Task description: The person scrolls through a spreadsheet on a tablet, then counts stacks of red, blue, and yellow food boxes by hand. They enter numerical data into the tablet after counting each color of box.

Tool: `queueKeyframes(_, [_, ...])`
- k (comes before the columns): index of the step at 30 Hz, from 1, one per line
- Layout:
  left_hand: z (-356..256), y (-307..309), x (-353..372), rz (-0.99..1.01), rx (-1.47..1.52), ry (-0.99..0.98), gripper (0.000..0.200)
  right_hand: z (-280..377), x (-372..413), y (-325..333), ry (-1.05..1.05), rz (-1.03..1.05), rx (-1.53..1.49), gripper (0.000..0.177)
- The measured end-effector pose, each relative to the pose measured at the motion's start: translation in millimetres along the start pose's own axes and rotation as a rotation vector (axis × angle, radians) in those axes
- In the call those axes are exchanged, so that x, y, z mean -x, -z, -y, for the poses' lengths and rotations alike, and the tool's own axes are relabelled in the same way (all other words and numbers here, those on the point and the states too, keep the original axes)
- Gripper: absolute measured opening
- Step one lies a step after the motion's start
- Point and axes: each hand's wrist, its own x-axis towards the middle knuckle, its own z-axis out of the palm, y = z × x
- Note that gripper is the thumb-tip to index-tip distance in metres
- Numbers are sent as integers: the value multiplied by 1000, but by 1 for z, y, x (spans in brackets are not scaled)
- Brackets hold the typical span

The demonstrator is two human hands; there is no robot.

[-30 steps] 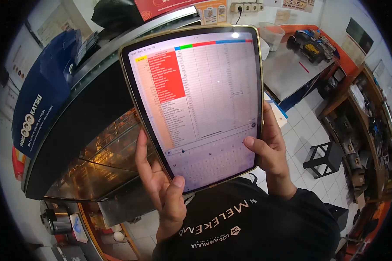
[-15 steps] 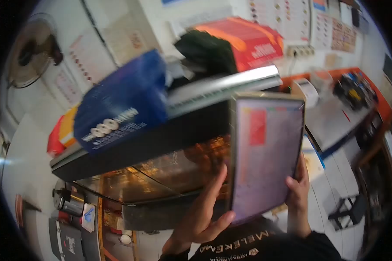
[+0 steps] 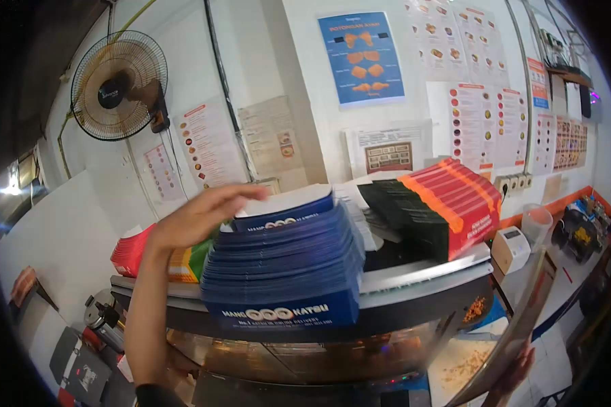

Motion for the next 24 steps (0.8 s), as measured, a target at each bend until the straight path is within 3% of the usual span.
queueKeyframes(1, [17, 2, -15, 124, 20, 22, 38, 3, -3, 2, 16, -7, 1, 62])
queueKeyframes(3, [29, 1, -36, 292, 36, 32, 37, 5, -9, -13, 59, -356, -14, 64])
queueKeyframes(6, [38, 2, -56, 382, 16, 37, 33, 12, -2, 9, 118, -303, 91, 54])
queueKeyframes(8, [42, 7, -67, 392, -12, 77, 30, 10, -2, -3, 210, -755, 249, 55])
queueKeyframes(9, [41, 4, -70, 358, 77, 84, 28, 18, -4, -9, 126, -753, 148, 53])
queueKeyframes(12, [37, 5, -75, 395, 174, 94, 30, 28, -2, 32, 78, 28, -164, 50])
queueKeyframes(14, [43, 7, -74, 423, 164, 9, 31, 11, -17, -41, 234, -660, 642, 45])
queueKeyframes(15, [46, 8, -74, 438, 157, -34, 32, 9, -22, -44, 234, -660, 650, 45])
queueKeyframes(18, [50, 9, -68, 433, 512, -64, 28, 4, -33, -46, 524, -680, 1392, 40])
queueKeyframes(19, [51, 6, -66, 432, 497, -163, 22, 5, -36, -47, 622, -670, 1643, 39])
queueKeyframes(22, [35, 5, -64, 592, 322, -93, 17, 4, -51, -78, 864, -625, 2256, 41])
queueKeyframes(24, [37, 6, -66, 572, 336, -57, 18, 11, -66, -81, 1019, -547, 2571, 43])
